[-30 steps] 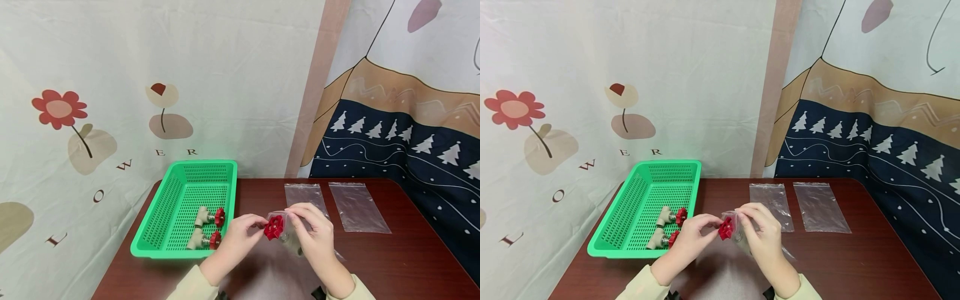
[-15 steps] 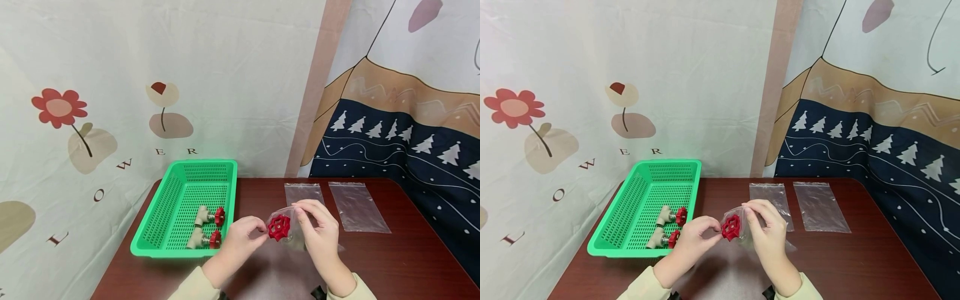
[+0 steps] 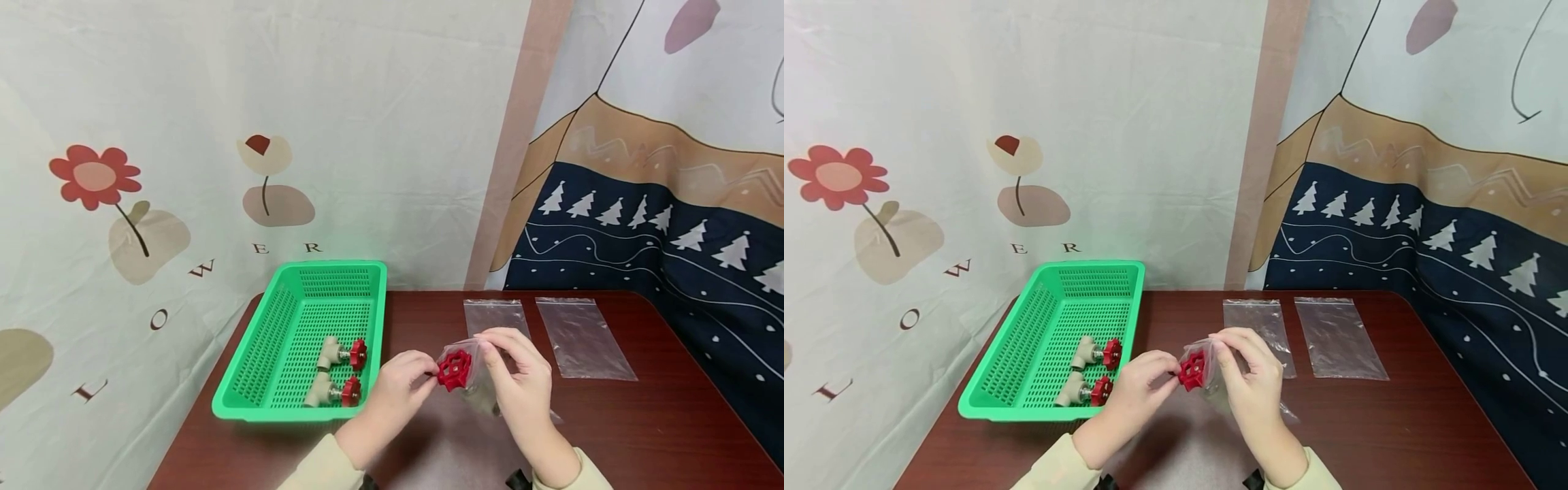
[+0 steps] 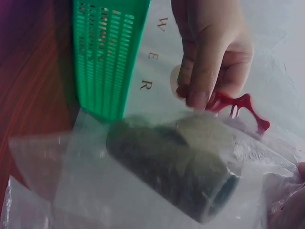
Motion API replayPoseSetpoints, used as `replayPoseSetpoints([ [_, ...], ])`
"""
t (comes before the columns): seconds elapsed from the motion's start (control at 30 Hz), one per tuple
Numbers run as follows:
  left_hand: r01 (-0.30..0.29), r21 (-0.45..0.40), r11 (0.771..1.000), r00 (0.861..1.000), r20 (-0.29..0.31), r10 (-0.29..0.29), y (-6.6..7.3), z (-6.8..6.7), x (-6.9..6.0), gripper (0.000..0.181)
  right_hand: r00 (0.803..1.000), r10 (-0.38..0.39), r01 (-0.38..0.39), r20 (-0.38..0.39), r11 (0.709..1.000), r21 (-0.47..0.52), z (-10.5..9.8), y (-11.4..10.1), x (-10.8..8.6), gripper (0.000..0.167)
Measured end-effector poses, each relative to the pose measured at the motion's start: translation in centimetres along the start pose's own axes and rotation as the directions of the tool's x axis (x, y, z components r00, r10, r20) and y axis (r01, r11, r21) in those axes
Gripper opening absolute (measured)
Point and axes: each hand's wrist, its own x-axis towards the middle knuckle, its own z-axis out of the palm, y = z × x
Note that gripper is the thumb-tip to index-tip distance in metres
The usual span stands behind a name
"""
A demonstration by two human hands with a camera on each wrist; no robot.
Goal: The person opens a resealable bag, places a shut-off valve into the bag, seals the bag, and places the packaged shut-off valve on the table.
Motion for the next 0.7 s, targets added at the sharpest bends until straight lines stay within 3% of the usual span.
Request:
replayPoseSetpoints([
  [0.2, -0.097, -0.125, 0.987, 0.995, 0.026, 0.1, -0.4, -0.9, 0.0, 0.01, 0.99, 0.143, -0.143, -0.012, 0.986, -0.091, -0.7, 0.2, 0.5, 0.014],
  [0.4, -0.113, -0.198, 0.974, 0.991, 0.053, 0.126, -0.2, -1.8, 0.3, 0.014, 0.961, 0.276, -0.273, -0.001, 0.95, -0.152, -1.2, 2.7, 0.3, 0.011],
  [0.5, -0.118, -0.21, 0.971, 0.989, 0.063, 0.134, -0.2, -2.1, 0.5, 0.013, 0.928, 0.372, -0.368, 0.006, 0.921, -0.129, -1.4, 4.4, 0.1, 0.01],
  [0.7, -0.095, -0.255, 0.962, 0.987, 0.105, 0.125, -0.1, -2.5, 0.8, 0.01, 0.838, 0.541, -0.529, 0.071, 0.838, -0.133, -1.6, 6.3, -0.2, 0.011],
])
